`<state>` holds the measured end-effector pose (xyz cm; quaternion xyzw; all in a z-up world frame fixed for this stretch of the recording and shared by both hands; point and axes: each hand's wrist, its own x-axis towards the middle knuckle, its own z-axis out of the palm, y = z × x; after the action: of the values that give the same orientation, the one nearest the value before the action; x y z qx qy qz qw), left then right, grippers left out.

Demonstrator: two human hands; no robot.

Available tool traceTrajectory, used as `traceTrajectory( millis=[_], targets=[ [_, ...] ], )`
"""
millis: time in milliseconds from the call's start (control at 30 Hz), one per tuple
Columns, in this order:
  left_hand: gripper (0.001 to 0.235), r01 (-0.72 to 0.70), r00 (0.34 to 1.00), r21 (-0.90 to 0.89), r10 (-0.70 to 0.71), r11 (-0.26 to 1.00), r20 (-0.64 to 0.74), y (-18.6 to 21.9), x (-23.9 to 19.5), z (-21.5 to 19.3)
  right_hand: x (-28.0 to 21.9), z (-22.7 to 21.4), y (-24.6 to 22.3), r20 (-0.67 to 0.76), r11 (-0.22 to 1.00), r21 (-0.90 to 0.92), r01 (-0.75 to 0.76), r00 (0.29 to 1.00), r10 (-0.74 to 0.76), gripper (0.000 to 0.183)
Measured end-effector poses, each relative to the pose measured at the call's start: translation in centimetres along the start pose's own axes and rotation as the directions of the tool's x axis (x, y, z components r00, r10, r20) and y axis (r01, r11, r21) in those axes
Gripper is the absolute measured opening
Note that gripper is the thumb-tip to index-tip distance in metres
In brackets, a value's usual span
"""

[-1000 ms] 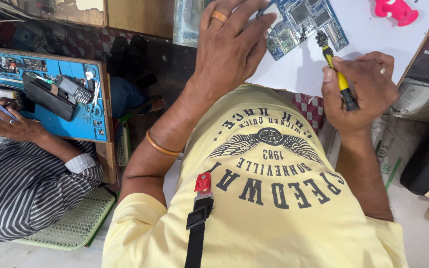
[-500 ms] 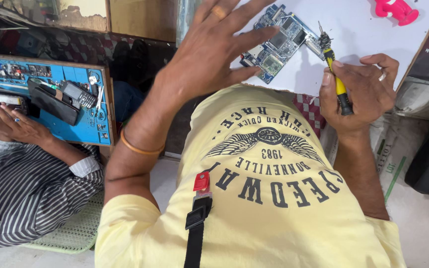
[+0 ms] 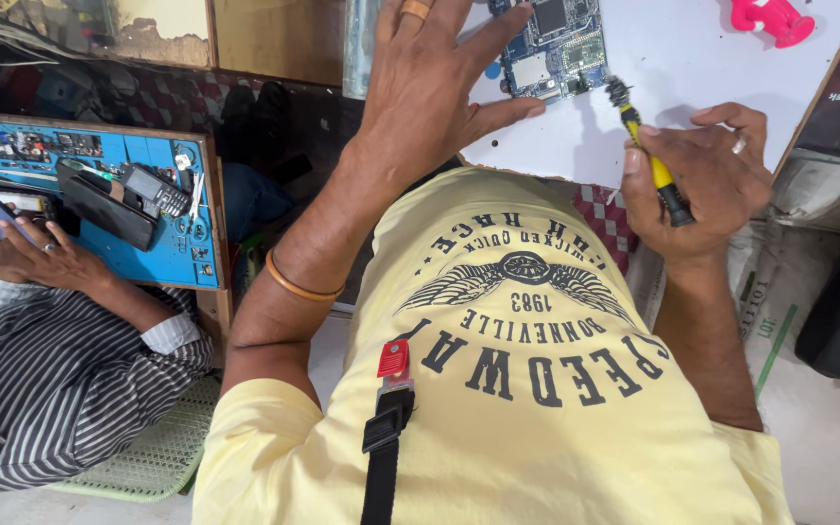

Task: The person cleans a small blue circuit board with a yellow-handled brush, then picks up a metal device chassis and wipes its interior with a cloth.

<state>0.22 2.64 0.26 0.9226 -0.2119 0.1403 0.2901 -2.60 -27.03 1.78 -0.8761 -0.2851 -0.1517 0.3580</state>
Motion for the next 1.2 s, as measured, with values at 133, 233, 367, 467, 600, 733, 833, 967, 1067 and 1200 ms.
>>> traceTrajectory(
  millis=[133,233,367,467,600,733,833,967,1067,1200],
  targets=[
    [0.061,0.041,0.999,0.008,-0.041,0.999,-0.017,0.8,-0.4,0.3,0.3,-0.2,0.0,0.092,0.996,-0.056,0.074,0.993,-0.069,0.005],
    [0.055,0.096,0.995,0.001,-0.096,0.995,-0.024,1.1,-0.5,1.0,0.0,-0.2,0.0,0.115,0.992,-0.065,0.104,0.989,-0.096,0.007],
    [0.048,0.13,0.99,-0.014,-0.131,0.991,-0.055,1.2,-0.6,1.9,-0.9,-0.1,0.1,0.145,0.985,-0.127,0.115,0.985,-0.097,0.008],
    [0.045,0.113,0.989,-0.029,-0.116,0.993,-0.093,1.1,-0.7,2.1,-1.4,0.0,0.2,0.16,0.981,-0.167,0.1,0.984,-0.073,0.009],
    [0.044,0.156,0.987,-0.093,-0.159,0.983,-0.026,0.8,-0.4,2.1,-1.6,0.1,0.1,0.164,0.979,-0.167,0.12,0.982,-0.092,0.01],
    [0.045,0.179,0.984,-0.111,-0.178,0.978,0.016,0.5,-0.3,2.1,-1.3,0.4,-0.2,0.193,0.974,-0.196,0.114,0.978,-0.076,0.013],
    [0.043,0.171,0.985,-0.109,-0.169,0.979,0.026,0.2,-0.2,2.0,-0.5,0.7,-0.3,0.204,0.972,-0.204,0.116,0.976,-0.073,0.013],
    [0.043,0.164,0.986,-0.104,-0.16,0.981,0.042,0.3,0.0,1.9,0.1,1.0,-0.8,0.189,0.966,-0.225,0.126,0.978,-0.084,0.009],
    [0.043,0.201,0.979,-0.127,-0.194,0.971,0.068,0.3,0.4,1.4,0.8,0.9,-1.7,0.226,0.97,-0.231,0.078,0.974,-0.025,0.008],
    [0.041,0.214,0.975,-0.141,-0.203,0.967,0.091,0.4,0.4,1.2,1.7,1.2,-2.6,0.245,0.959,-0.279,0.045,0.969,0.026,0.006]
  ],
)
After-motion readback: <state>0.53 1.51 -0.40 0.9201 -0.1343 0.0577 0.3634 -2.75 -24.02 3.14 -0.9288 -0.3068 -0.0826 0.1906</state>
